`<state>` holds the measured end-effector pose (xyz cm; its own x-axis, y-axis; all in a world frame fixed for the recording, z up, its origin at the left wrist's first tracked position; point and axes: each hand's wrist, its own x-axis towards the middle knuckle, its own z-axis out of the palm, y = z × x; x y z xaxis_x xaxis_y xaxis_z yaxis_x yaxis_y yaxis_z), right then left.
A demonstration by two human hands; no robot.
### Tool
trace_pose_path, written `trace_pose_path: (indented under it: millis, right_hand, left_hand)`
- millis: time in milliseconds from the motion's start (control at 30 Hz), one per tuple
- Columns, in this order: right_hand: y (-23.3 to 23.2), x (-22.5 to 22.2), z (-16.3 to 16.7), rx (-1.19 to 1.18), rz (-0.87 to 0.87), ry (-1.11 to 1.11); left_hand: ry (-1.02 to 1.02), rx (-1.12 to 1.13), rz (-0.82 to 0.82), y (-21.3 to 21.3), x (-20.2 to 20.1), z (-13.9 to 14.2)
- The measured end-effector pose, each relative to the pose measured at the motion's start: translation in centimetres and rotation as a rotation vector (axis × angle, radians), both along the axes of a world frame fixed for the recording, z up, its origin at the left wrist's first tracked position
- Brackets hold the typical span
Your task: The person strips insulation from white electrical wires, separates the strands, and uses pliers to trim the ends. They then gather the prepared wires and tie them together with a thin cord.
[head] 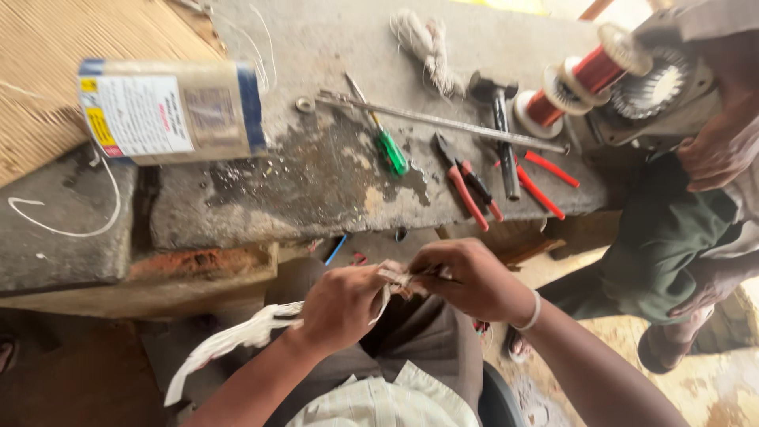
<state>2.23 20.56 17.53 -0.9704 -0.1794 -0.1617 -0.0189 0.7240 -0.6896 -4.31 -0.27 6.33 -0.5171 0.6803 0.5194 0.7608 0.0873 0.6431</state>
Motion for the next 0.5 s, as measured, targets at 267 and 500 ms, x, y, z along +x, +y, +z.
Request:
trace_pose_path:
  millis: [267,500]
  right_hand:
    - [-0.3,-0.7,1.6,0.545,0.213,0.511]
    - [1.2,-2.4,3.5,0.095,0.283,0.768]
  left_hand:
    - [-0.137,0.144,0.160,3.9,1.4,-0.3]
    - [-0.621,0.293,0.086,2.4,1.5,-2.1]
